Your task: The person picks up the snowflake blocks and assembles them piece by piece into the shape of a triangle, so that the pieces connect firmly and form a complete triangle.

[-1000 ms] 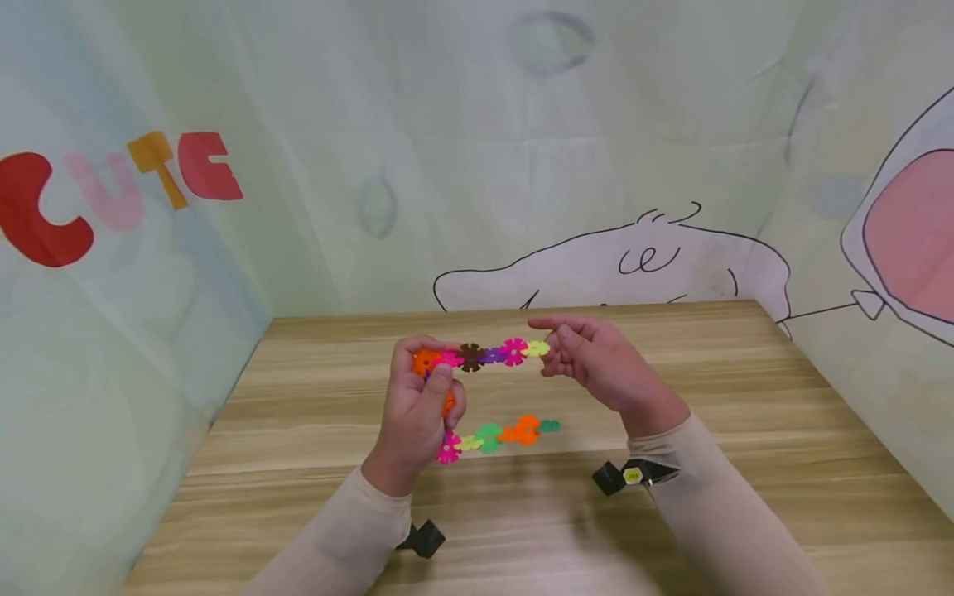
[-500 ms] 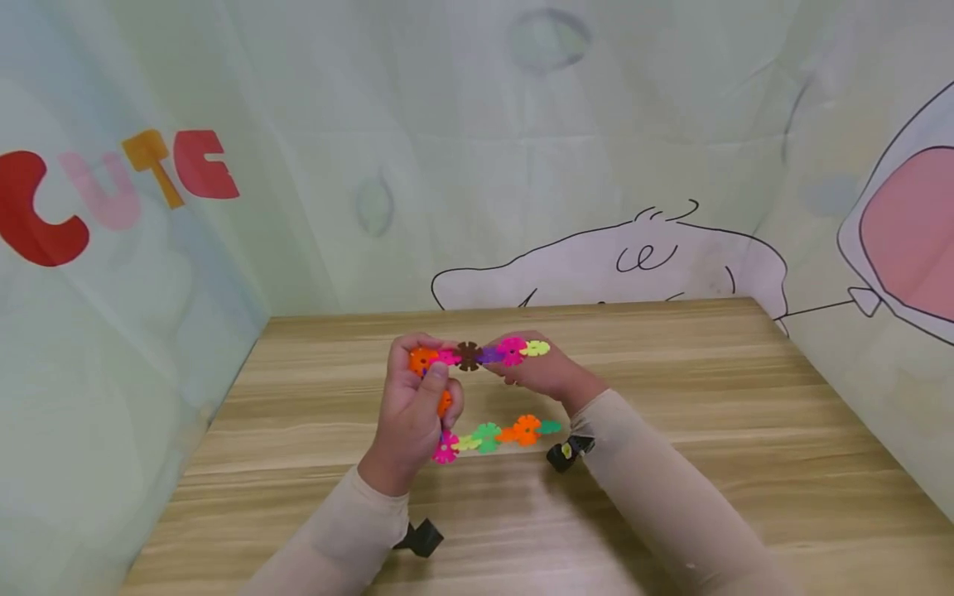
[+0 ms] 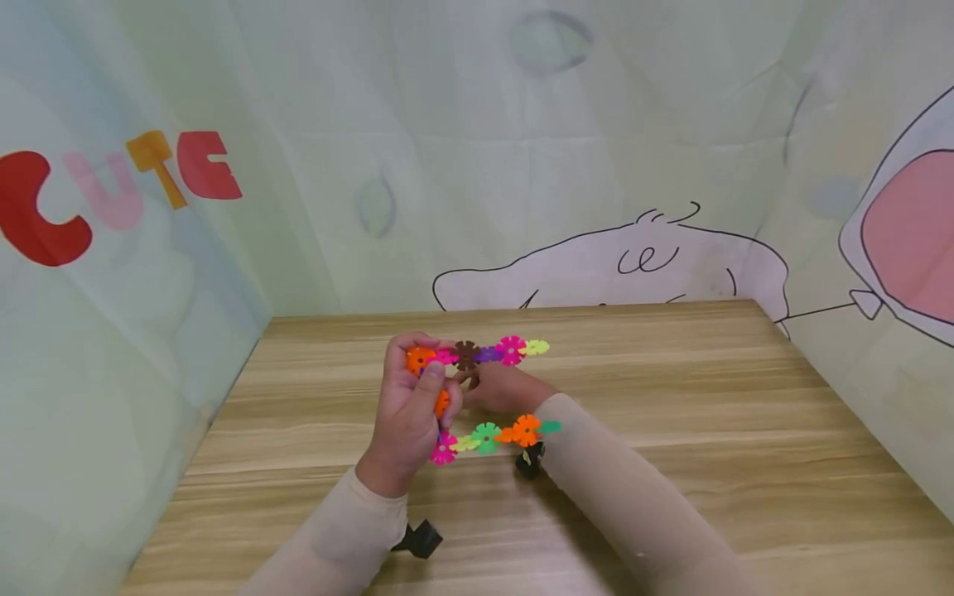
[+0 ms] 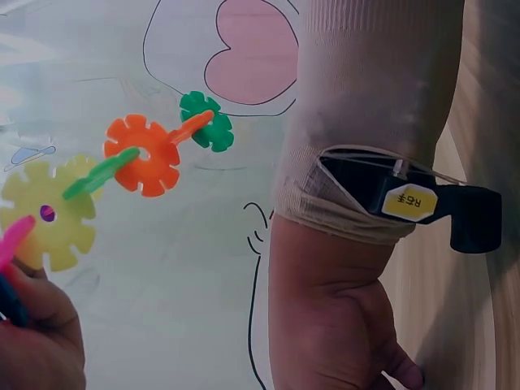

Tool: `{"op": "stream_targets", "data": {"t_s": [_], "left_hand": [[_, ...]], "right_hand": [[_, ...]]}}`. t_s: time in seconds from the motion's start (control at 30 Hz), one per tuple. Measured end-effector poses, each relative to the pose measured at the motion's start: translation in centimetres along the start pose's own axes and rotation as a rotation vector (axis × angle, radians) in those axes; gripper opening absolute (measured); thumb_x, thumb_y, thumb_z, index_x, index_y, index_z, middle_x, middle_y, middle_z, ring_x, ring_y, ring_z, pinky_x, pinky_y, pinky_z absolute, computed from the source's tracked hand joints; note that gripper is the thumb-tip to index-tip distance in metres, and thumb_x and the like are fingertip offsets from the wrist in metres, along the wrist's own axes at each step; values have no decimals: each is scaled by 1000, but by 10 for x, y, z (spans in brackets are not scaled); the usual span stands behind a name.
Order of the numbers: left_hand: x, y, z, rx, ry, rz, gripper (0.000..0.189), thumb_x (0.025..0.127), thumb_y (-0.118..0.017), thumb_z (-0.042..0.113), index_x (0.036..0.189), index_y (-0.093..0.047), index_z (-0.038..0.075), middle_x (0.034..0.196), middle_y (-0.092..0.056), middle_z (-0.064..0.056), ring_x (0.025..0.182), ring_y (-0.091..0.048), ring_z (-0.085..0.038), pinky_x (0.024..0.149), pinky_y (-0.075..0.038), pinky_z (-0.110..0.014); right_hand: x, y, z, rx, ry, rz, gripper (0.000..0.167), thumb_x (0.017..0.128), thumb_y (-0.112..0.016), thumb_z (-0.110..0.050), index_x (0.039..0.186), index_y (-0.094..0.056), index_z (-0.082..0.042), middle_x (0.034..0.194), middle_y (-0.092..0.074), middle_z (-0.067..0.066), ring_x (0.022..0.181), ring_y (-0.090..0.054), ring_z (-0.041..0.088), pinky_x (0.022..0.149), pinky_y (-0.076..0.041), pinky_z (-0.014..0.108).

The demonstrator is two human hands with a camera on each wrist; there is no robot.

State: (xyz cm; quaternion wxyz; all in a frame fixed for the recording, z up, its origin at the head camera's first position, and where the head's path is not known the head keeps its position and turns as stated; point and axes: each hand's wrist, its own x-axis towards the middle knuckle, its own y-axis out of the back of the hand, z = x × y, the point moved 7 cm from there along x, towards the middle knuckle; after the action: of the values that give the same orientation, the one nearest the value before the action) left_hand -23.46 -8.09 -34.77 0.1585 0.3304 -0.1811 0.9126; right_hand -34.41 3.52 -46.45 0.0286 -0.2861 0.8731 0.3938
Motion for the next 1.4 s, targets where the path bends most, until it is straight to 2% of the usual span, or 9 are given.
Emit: {"op": "stream_targets", "data": {"t_s": [0.2, 0.33, 0.5, 0.8, 1.0, 1.1, 1.23, 1.33, 1.4], "left_hand": [[0, 0, 1, 10, 1, -10, 21, 113, -37, 5, 128, -43, 18, 124, -60, 4, 48, -39, -18, 39, -31, -28], [0, 1, 0, 32, 29, -1, 20, 114, -38, 8, 128, -42, 21, 123, -58, 3, 48, -41, -17, 43, -37, -20], [-1, 1, -1, 46, 49, 4, 18, 114, -40, 12, 129, -41, 21, 124, -57, 2, 49, -43, -16, 46, -40, -17], [0, 2, -1, 55, 43, -7, 18, 115, -37, 10, 130, -41, 19, 123, -55, 1, 49, -42, -16, 44, -39, -20], [-1, 6, -4, 94, 88, 23, 17, 115, -38, 14, 131, -39, 21, 119, -53, 0, 50, -44, -15, 48, -42, -18], [-1, 7, -5, 121, 109, 30, 16, 115, -38, 16, 131, -38, 21, 118, -52, 0, 51, -45, -14, 49, -43, -18], [-1, 7, -5, 124, 108, 35, 16, 115, -38, 15, 131, -39, 20, 121, -53, 0, 51, -45, -14, 47, -43, -18], [0, 6, -5, 105, 82, 37, 16, 115, -38, 14, 129, -40, 20, 122, -55, 3, 49, -44, -15, 45, -42, -19], [1, 6, -5, 83, 64, 36, 16, 115, -37, 12, 128, -41, 19, 122, -56, 4, 48, -42, -16, 44, -40, -20]], "right_hand": [[3, -10, 2, 51, -63, -30, 34, 95, -78, -33, 129, -73, -32, 102, -72, 0, 93, -65, 24, 81, -57, 37], [4, -15, -2, 46, -49, -45, 25, 91, -83, -27, 115, -75, -32, 94, -72, 0, 89, -64, 23, 79, -56, 35], [5, -15, -9, 0, -6, -33, 17, 92, -81, -19, 105, -74, -26, 89, -70, -1, 86, -63, 21, 80, -55, 35], [6, -14, -8, -59, 8, -42, 35, 85, -87, -13, 114, -72, -27, 92, -68, -1, 88, -61, 21, 79, -55, 33], [1, -10, -9, -61, 19, -27, 32, 87, -88, -17, 112, -69, -22, 99, -69, -1, 92, -63, 21, 86, -56, 33], [-9, -1, -9, -67, 57, -8, 29, 90, -86, -21, 112, -67, -18, 99, -68, -1, 88, -64, 18, 80, -58, 30], [-34, 22, -3, 31, 125, 41, 26, 95, -81, -21, 117, -69, -14, 83, -68, 2, 70, -60, 15, 63, -53, 26], [-59, 46, 0, 95, 186, 140, 18, 96, -77, -20, 104, -74, -5, 68, -64, 2, 59, -53, 13, 56, -45, 26], [-78, 62, 1, 145, 224, 229, 17, 96, -76, -16, 103, -72, -2, 69, -62, 1, 60, -52, 14, 55, -44, 26]]}}
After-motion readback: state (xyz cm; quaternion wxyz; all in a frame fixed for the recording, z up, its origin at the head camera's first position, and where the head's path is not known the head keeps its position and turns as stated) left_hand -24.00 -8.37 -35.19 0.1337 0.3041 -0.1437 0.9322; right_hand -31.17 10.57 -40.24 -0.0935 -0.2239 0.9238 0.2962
